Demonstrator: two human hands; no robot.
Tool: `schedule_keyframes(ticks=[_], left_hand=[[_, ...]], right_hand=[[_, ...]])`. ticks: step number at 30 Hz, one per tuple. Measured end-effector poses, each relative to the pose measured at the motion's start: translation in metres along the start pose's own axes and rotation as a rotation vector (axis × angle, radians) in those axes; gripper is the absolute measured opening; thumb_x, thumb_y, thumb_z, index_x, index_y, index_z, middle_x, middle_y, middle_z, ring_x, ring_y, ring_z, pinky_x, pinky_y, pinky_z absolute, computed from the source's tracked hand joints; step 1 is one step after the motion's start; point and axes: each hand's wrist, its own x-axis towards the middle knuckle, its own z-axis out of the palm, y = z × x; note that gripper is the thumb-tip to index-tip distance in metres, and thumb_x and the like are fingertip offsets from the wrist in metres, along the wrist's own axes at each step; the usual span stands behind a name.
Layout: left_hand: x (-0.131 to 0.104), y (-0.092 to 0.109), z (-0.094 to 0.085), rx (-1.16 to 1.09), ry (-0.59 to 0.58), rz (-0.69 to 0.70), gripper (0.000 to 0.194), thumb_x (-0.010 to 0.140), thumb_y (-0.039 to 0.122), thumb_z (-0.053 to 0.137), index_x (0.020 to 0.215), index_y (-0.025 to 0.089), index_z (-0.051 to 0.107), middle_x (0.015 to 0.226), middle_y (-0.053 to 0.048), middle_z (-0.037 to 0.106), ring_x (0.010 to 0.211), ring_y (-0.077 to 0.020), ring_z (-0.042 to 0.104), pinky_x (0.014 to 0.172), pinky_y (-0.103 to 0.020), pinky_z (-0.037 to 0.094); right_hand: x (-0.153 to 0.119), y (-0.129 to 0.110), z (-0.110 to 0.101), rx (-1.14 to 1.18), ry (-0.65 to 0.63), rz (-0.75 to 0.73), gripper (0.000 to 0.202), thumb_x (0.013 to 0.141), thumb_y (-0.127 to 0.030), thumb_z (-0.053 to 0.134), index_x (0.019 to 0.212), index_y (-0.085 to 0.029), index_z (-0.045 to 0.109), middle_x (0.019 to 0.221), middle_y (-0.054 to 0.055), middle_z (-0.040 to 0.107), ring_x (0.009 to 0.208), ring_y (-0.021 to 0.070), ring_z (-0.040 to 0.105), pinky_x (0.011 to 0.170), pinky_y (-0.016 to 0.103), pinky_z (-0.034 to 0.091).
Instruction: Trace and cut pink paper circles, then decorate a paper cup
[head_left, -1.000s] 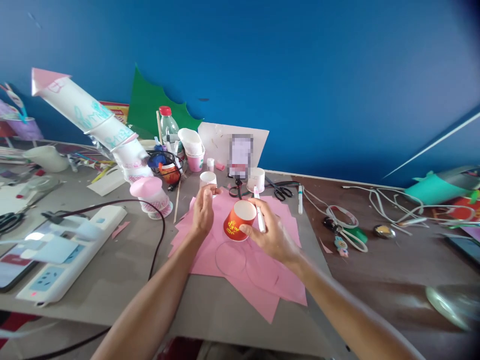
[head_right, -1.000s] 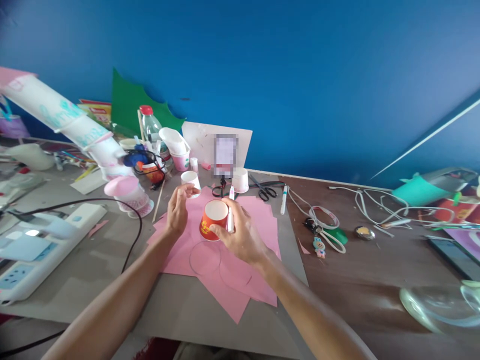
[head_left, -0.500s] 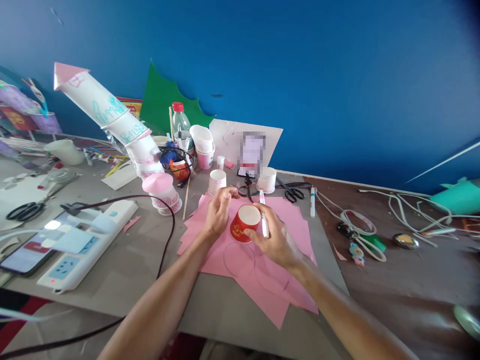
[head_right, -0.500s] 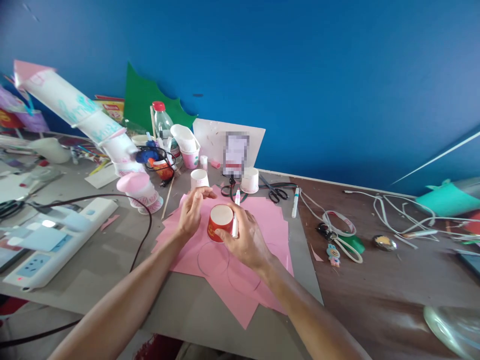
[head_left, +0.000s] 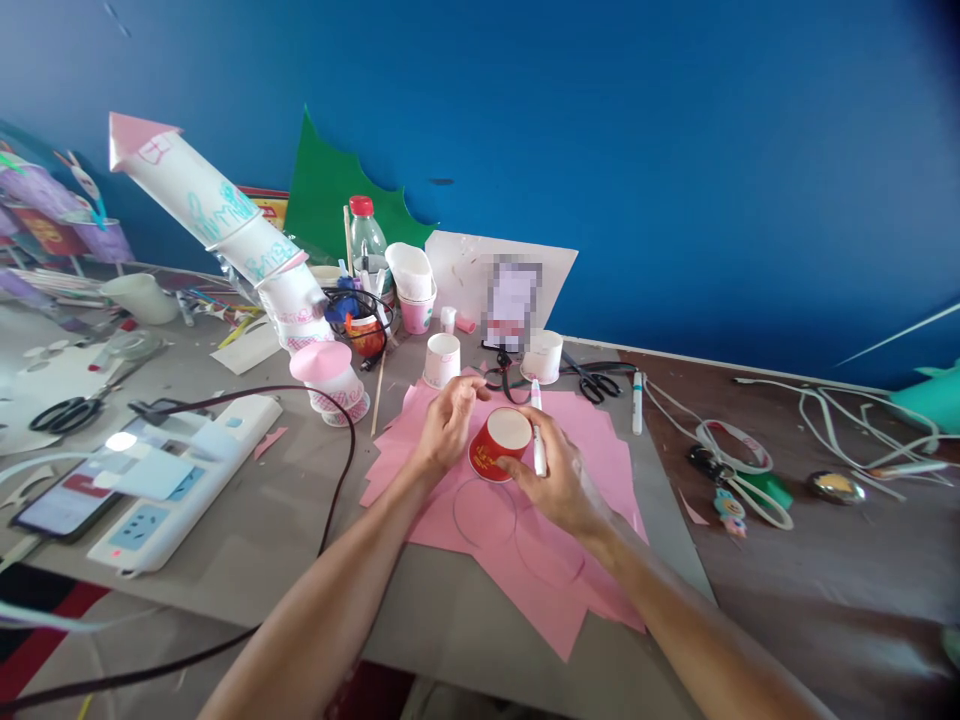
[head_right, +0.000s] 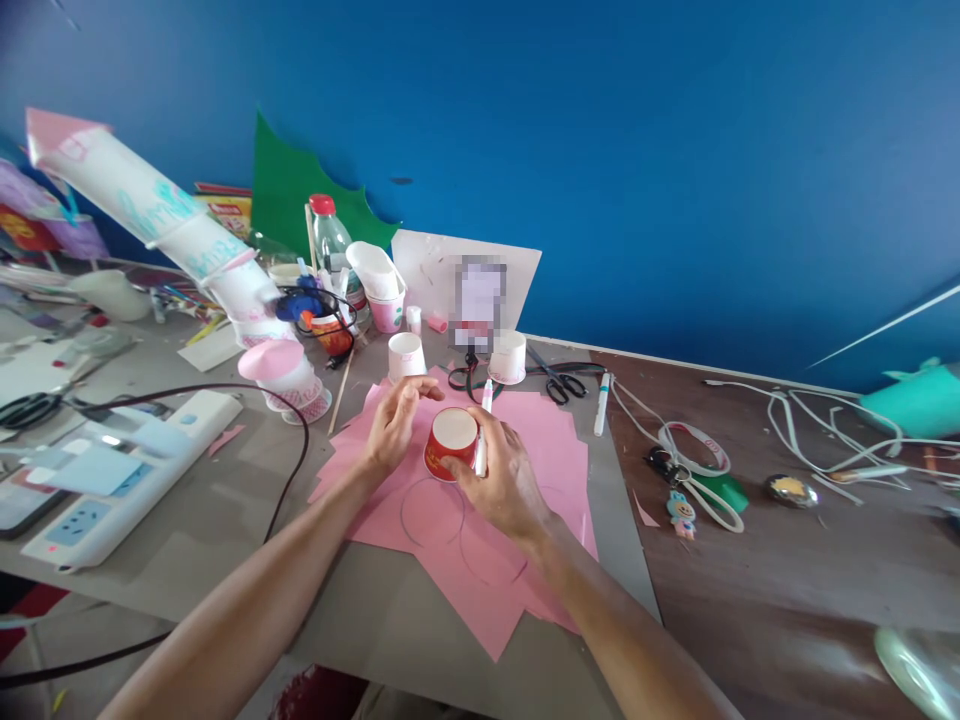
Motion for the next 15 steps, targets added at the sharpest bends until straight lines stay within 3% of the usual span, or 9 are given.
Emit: schedule_keyframes(ticks=[6, 15], left_hand=[[0.0, -0.01, -0.001, 0.007, -0.021, -0.119, 0.048, 0.097, 0.056, 0.034, 0.1, 0.017, 0.062, 0.086, -0.008, 0.067, 0.084, -0.0203, 0.062, 0.082, -0.035, 0.049], [0.005, -0.014, -0.004, -0.019, -0.096, -0.328, 0.035, 0.092, 0.052, 0.047, 0.092, 0.019, 0.06, 0.078, -0.003, 0.066, 0.076, -0.0173, 0.062, 0.076, -0.033, 0.05]], right_hand=[[0.0, -0.003, -0.002, 0.018, -0.03, 0.02, 0.048, 0.087, -0.041, 0.065, 0.128, -0.021, 0.048, 0.124, 0.016, 0.066, 0.114, 0.0334, 0.063, 0.094, 0.051, 0.052], [0.0, 0.001, 0.0, 0.011, 0.002, -0.014, 0.05, 0.088, -0.048, 0.062, 0.127, -0.02, 0.048, 0.123, 0.016, 0.067, 0.112, 0.033, 0.064, 0.092, 0.049, 0.053]])
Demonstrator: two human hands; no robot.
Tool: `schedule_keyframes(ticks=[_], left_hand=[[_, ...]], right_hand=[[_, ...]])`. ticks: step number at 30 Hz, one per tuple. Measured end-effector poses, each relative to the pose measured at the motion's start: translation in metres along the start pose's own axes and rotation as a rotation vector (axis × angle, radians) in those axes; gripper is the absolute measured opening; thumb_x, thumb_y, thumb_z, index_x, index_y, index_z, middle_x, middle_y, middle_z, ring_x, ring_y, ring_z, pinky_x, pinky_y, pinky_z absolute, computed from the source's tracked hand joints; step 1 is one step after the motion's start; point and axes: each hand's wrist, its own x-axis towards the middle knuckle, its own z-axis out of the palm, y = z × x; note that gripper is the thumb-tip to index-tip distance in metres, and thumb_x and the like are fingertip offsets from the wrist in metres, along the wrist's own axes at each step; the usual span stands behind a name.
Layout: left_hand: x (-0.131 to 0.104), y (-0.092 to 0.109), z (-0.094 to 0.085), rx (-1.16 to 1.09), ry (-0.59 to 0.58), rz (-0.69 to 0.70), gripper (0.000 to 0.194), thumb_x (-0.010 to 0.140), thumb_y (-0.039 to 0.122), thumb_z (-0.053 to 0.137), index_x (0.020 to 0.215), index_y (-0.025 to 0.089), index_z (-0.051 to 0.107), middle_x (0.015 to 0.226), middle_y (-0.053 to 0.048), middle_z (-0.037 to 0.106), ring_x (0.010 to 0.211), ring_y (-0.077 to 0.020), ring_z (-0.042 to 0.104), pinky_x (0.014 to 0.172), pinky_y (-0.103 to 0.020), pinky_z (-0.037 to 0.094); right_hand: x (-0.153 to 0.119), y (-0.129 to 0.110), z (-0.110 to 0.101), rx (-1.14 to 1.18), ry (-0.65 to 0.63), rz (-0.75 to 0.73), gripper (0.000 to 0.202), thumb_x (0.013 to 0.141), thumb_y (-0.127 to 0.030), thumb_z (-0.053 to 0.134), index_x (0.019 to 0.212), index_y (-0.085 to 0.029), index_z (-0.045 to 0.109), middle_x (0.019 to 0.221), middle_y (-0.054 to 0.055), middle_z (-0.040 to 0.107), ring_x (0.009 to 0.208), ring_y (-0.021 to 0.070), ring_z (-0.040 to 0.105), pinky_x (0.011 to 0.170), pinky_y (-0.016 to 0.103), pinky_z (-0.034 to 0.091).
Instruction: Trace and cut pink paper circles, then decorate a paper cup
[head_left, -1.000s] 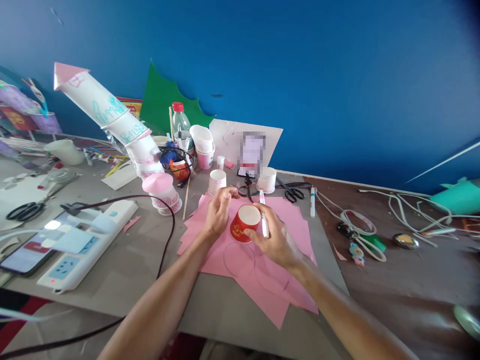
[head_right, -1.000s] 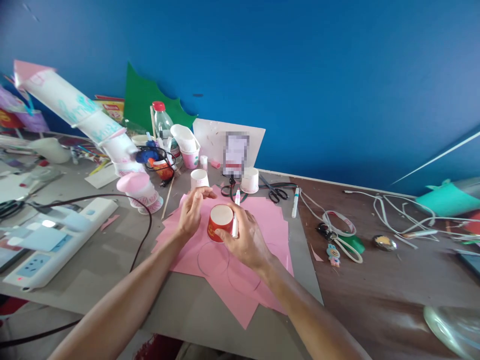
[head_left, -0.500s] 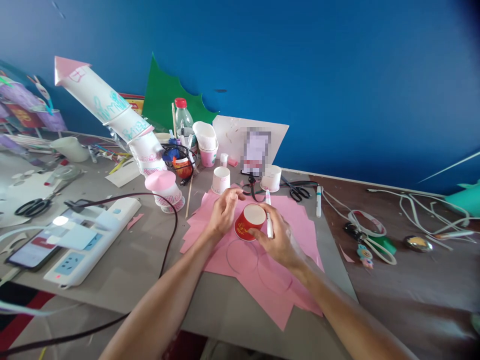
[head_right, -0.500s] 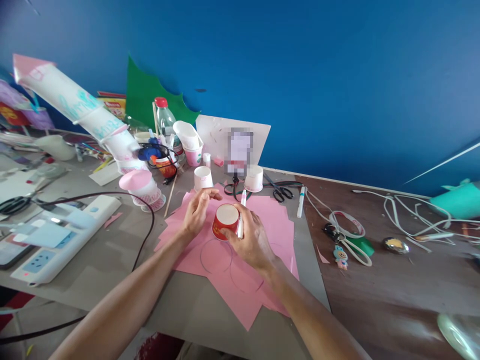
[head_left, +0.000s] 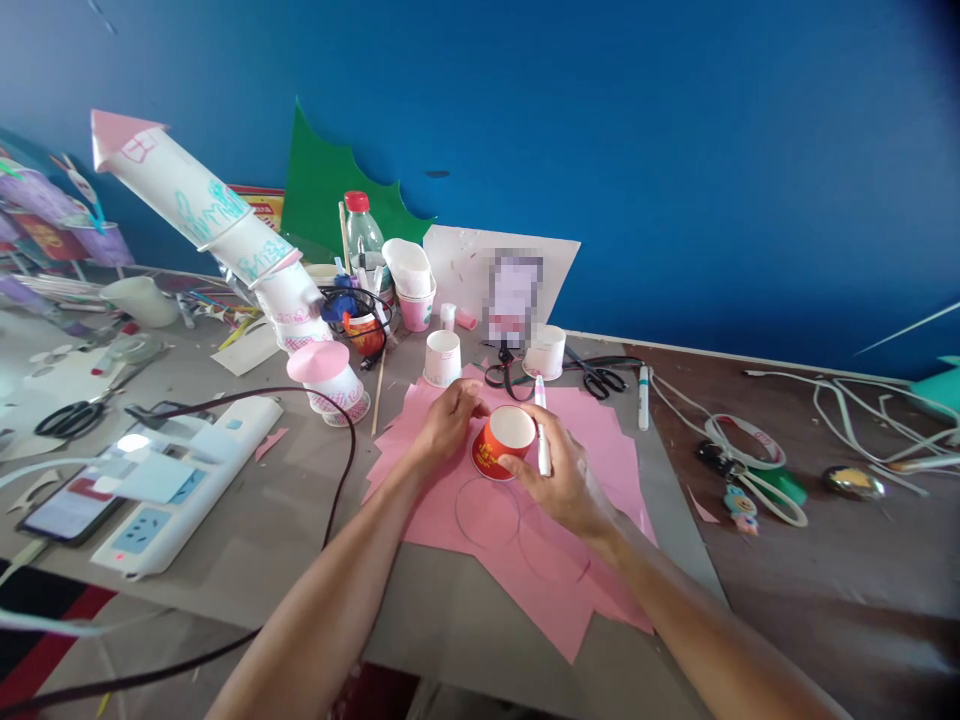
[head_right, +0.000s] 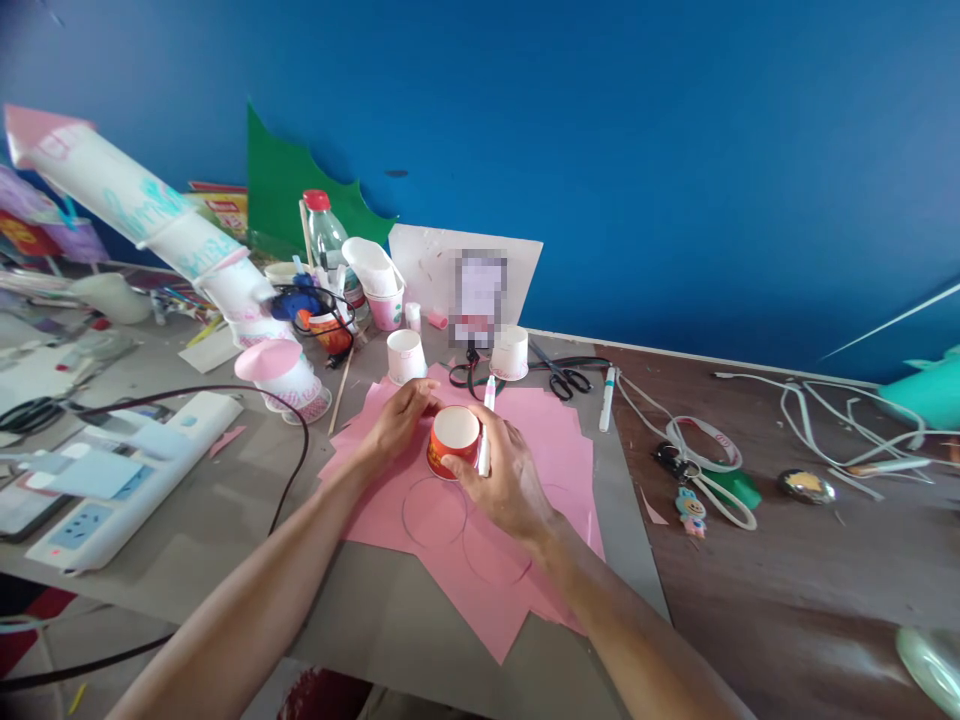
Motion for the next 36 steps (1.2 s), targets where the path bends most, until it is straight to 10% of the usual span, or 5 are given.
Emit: schedule_keyframes(ticks=[36], left_hand=[[0.002, 0.002, -0.008, -0.016, -0.044, 0.033, 0.037, 0.089, 0.051, 0.054, 0.104, 0.017, 0.061, 0.09, -0.006, 0.069, 0.087, -0.0188, 0.065, 0.082, -0.034, 0.051]], right_hand=[[0.001, 0.006, 0.003, 0.028, -0.008, 0.043, 0.055, 0.087, -0.055, 0.062, 0.129, -0.023, 0.047, 0.124, 0.014, 0.065, 0.112, 0.031, 0.063, 0.095, 0.047, 0.051]])
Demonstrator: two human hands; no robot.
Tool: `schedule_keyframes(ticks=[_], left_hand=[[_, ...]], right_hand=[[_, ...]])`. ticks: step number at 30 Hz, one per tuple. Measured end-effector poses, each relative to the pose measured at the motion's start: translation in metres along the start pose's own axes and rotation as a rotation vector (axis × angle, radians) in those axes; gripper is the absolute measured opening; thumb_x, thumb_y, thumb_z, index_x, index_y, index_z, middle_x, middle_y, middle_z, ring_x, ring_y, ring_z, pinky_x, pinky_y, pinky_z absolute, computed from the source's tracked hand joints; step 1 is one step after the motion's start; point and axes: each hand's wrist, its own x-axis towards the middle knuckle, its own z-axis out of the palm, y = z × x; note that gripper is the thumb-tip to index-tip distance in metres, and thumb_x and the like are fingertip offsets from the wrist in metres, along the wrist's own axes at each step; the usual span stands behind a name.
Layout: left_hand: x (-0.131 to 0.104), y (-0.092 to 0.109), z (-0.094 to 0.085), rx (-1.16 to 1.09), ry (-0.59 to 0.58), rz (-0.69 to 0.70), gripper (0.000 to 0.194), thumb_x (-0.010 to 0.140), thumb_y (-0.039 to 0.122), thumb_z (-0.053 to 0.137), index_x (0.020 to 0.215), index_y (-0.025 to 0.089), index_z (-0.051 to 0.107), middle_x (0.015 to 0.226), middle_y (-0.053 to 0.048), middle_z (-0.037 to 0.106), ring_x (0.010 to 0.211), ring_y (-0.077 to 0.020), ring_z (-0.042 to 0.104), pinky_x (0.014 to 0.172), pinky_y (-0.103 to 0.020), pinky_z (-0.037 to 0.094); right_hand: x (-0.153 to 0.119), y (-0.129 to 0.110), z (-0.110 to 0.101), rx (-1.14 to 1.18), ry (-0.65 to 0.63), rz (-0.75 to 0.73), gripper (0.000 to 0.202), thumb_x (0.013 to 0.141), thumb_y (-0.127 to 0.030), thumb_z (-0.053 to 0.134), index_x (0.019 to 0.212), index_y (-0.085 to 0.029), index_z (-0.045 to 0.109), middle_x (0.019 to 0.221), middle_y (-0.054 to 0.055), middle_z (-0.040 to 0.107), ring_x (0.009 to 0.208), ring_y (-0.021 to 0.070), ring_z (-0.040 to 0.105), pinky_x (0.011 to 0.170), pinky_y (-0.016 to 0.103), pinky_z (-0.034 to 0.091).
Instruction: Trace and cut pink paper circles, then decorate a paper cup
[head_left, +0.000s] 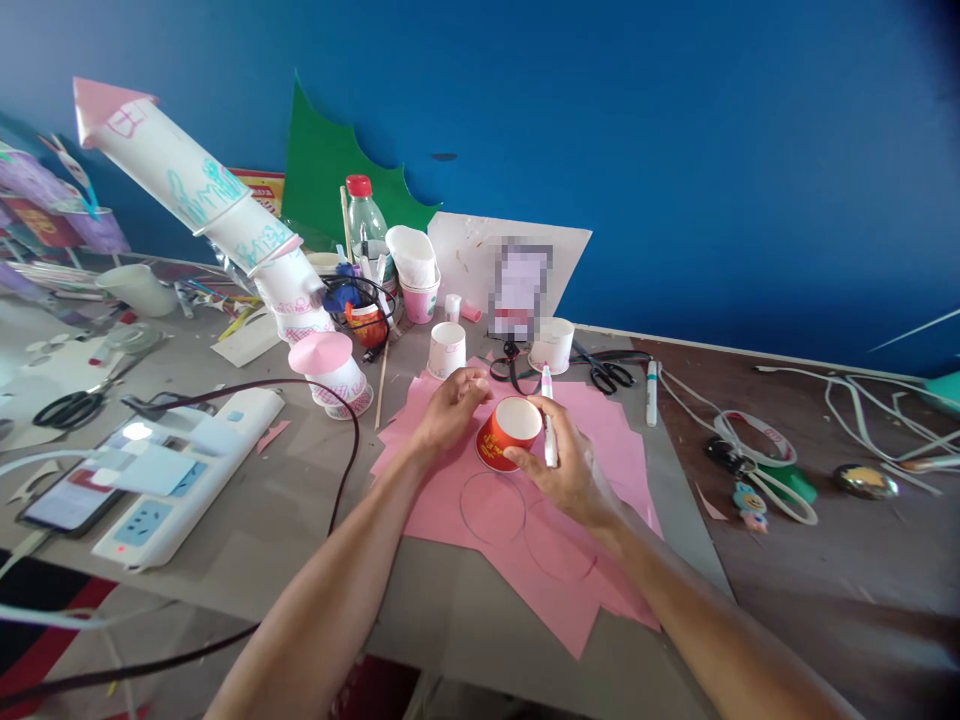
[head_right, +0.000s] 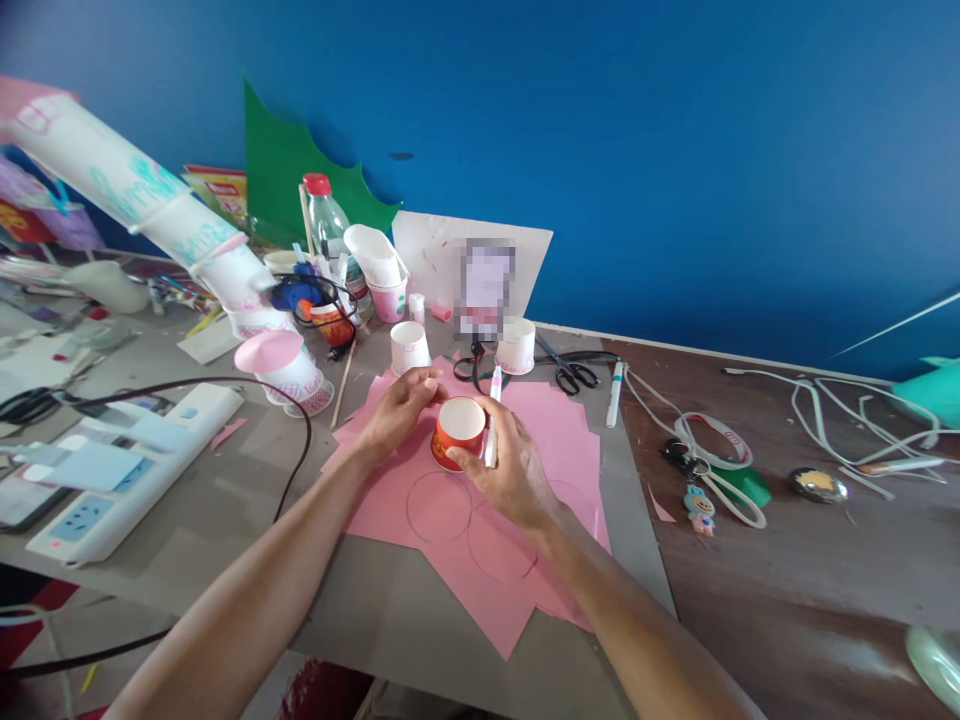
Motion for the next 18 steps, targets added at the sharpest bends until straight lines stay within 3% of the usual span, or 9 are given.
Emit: schedule_keyframes(ticks=[4, 8, 10, 14, 18], left_hand=[[-0.006, 0.019, 0.0, 0.004, -0.051, 0.168, 0.043, 0.088, 0.054, 0.056, 0.111, 0.019, 0.063, 0.112, -0.01, 0.067, 0.11, -0.0232, 0.059, 0.096, -0.036, 0.046], [-0.012, 0.034, 0.001, 0.028, -0.259, 0.289, 0.044, 0.089, 0.053, 0.056, 0.122, 0.024, 0.064, 0.126, -0.011, 0.062, 0.123, -0.0259, 0.053, 0.106, -0.041, 0.04], [-0.013, 0.036, 0.002, 0.078, -0.346, 0.337, 0.039, 0.087, 0.05, 0.061, 0.117, 0.026, 0.068, 0.127, -0.01, 0.061, 0.126, -0.0273, 0.051, 0.108, -0.043, 0.039], [-0.012, 0.033, 0.004, 0.15, -0.473, 0.299, 0.029, 0.086, 0.043, 0.065, 0.108, 0.025, 0.073, 0.123, -0.011, 0.064, 0.12, -0.0273, 0.057, 0.099, -0.042, 0.047], [-0.01, 0.03, 0.004, 0.151, -0.478, 0.321, 0.026, 0.086, 0.041, 0.066, 0.105, 0.025, 0.073, 0.117, -0.011, 0.068, 0.113, -0.0254, 0.062, 0.096, -0.04, 0.05]], right_hand=[[0.001, 0.003, 0.0, 0.014, -0.011, 0.007, 0.057, 0.084, -0.056, 0.064, 0.128, -0.023, 0.048, 0.121, 0.013, 0.066, 0.11, 0.031, 0.063, 0.094, 0.047, 0.051], [0.003, 0.004, -0.001, 0.032, -0.019, 0.06, 0.056, 0.081, -0.05, 0.07, 0.126, -0.024, 0.049, 0.121, 0.013, 0.066, 0.111, 0.0318, 0.063, 0.092, 0.048, 0.052], [0.003, 0.003, -0.001, 0.039, -0.017, 0.065, 0.053, 0.081, -0.047, 0.07, 0.124, -0.025, 0.05, 0.12, 0.012, 0.066, 0.111, 0.0315, 0.063, 0.092, 0.047, 0.052], [0.004, 0.006, -0.003, 0.029, -0.02, 0.02, 0.05, 0.082, -0.043, 0.069, 0.125, -0.025, 0.051, 0.122, 0.012, 0.066, 0.111, 0.0304, 0.064, 0.092, 0.045, 0.052], [0.003, 0.019, -0.009, 0.043, -0.042, -0.028, 0.062, 0.081, -0.044, 0.071, 0.133, -0.024, 0.045, 0.125, 0.014, 0.063, 0.115, 0.0307, 0.062, 0.097, 0.048, 0.05]])
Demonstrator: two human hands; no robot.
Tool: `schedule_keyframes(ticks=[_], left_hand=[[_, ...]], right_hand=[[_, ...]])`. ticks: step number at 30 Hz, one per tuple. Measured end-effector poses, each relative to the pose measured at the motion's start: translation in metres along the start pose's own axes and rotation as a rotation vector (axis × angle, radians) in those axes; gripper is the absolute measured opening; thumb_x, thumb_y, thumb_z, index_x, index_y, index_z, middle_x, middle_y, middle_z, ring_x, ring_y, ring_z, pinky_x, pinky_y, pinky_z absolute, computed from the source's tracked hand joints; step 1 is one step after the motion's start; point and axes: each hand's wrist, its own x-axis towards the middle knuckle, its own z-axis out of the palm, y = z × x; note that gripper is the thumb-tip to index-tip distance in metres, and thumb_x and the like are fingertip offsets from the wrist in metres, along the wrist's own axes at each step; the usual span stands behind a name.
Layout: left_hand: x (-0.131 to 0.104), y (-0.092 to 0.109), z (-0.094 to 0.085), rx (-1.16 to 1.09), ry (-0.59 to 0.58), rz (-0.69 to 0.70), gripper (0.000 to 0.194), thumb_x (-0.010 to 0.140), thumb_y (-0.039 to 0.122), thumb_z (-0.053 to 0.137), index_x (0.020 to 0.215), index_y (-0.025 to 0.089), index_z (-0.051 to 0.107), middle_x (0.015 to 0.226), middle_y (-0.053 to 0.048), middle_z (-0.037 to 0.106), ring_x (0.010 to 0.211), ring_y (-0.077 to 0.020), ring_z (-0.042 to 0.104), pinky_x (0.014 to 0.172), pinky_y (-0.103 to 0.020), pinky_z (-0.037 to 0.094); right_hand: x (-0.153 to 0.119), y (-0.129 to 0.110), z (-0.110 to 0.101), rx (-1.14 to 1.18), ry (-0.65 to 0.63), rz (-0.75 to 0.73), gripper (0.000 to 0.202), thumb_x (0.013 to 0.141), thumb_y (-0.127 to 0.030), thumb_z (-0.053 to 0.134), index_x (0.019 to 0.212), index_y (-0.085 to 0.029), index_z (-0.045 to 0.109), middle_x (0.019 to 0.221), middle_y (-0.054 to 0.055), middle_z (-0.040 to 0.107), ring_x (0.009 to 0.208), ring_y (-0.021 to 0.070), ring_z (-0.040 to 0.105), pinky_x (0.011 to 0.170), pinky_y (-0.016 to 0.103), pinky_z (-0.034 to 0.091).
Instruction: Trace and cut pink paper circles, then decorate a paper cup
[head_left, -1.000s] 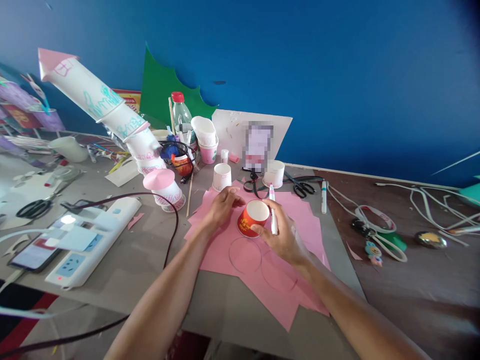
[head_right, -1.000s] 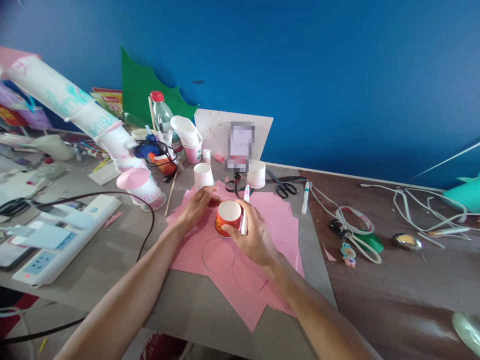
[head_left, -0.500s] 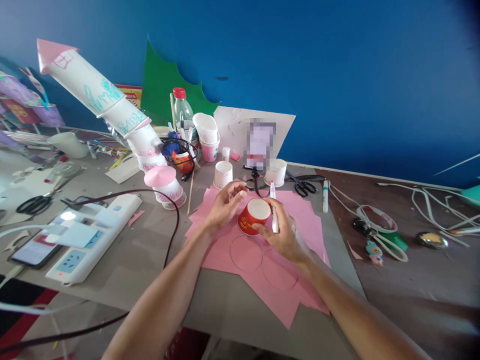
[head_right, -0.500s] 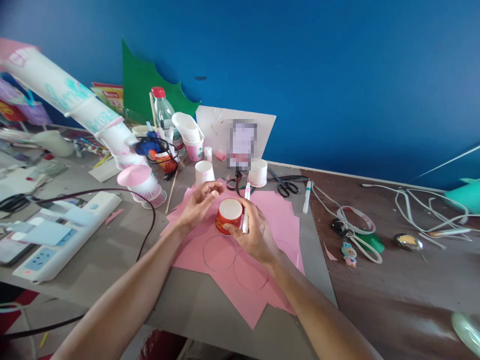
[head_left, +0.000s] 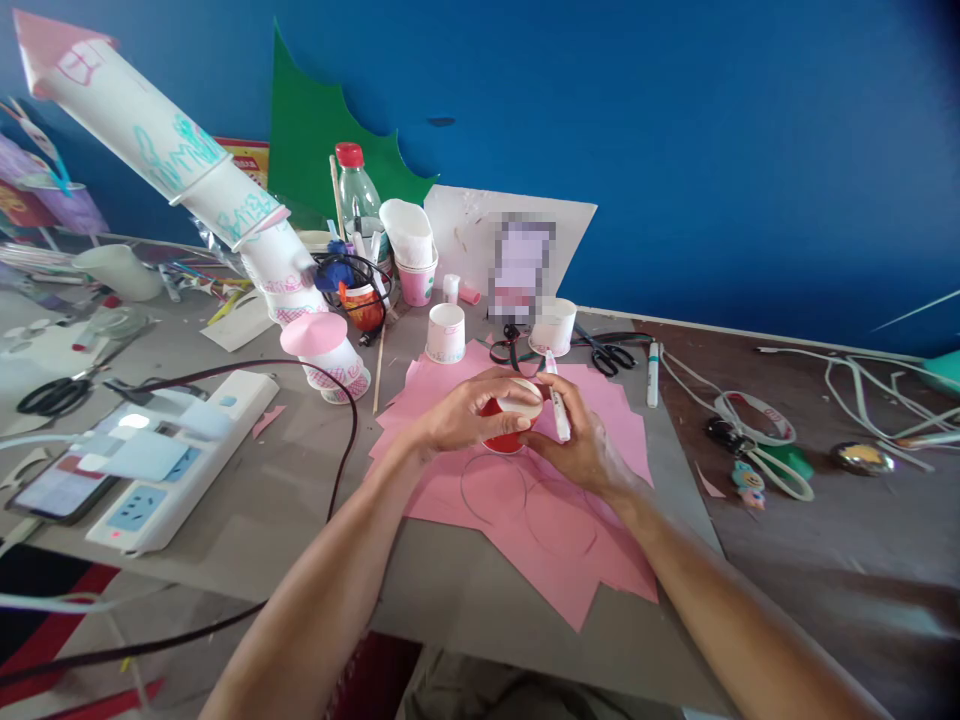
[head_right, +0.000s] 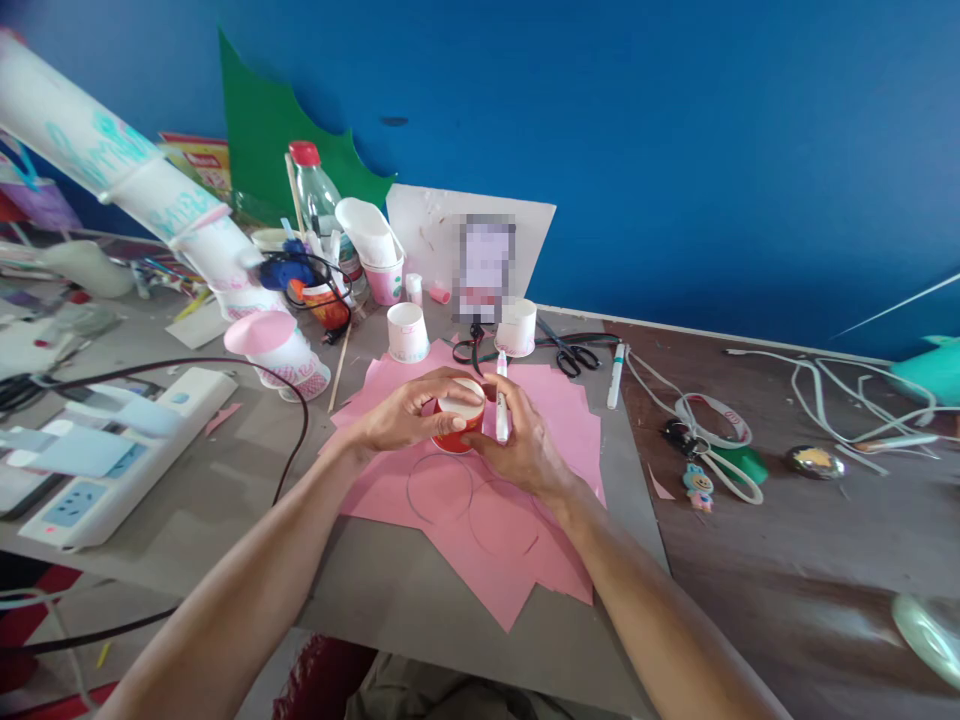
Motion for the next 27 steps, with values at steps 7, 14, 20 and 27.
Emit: schedule_keyframes(ticks=[7, 14, 20, 27], left_hand=[[0.001, 0.005, -0.003, 0.001, -0.007, -0.01, 0.022, 0.086, 0.035, 0.067, 0.102, 0.023, 0.074, 0.117, -0.011, 0.068, 0.116, -0.0248, 0.06, 0.1, -0.04, 0.047], [0.0, -0.002, -0.003, -0.055, 0.006, -0.055, 0.022, 0.084, 0.036, 0.068, 0.101, 0.024, 0.074, 0.117, -0.01, 0.067, 0.118, -0.0246, 0.059, 0.101, -0.039, 0.045], [-0.001, -0.009, 0.001, -0.084, 0.02, -0.059, 0.023, 0.085, 0.037, 0.068, 0.102, 0.023, 0.073, 0.119, -0.011, 0.068, 0.122, -0.0244, 0.057, 0.103, -0.039, 0.043], [0.001, -0.009, 0.0, -0.069, -0.024, -0.016, 0.028, 0.086, 0.039, 0.067, 0.105, 0.019, 0.07, 0.119, -0.012, 0.066, 0.117, -0.0227, 0.057, 0.102, -0.04, 0.043]], right_hand=[[0.002, 0.014, -0.011, 0.005, -0.125, 0.067, 0.054, 0.081, -0.034, 0.071, 0.129, -0.024, 0.05, 0.125, 0.011, 0.065, 0.116, 0.0285, 0.063, 0.097, 0.046, 0.051], [0.002, 0.018, -0.01, -0.019, -0.139, 0.074, 0.037, 0.083, -0.02, 0.058, 0.12, -0.023, 0.053, 0.117, 0.01, 0.07, 0.106, 0.0262, 0.069, 0.088, 0.041, 0.056], [0.002, 0.02, -0.009, 0.011, -0.135, 0.094, 0.037, 0.082, -0.013, 0.051, 0.117, -0.022, 0.052, 0.11, 0.01, 0.074, 0.103, 0.0251, 0.071, 0.085, 0.039, 0.057], [0.002, 0.021, -0.007, 0.01, -0.128, 0.087, 0.037, 0.081, -0.013, 0.051, 0.116, -0.023, 0.052, 0.112, 0.011, 0.074, 0.105, 0.0253, 0.071, 0.086, 0.038, 0.057]])
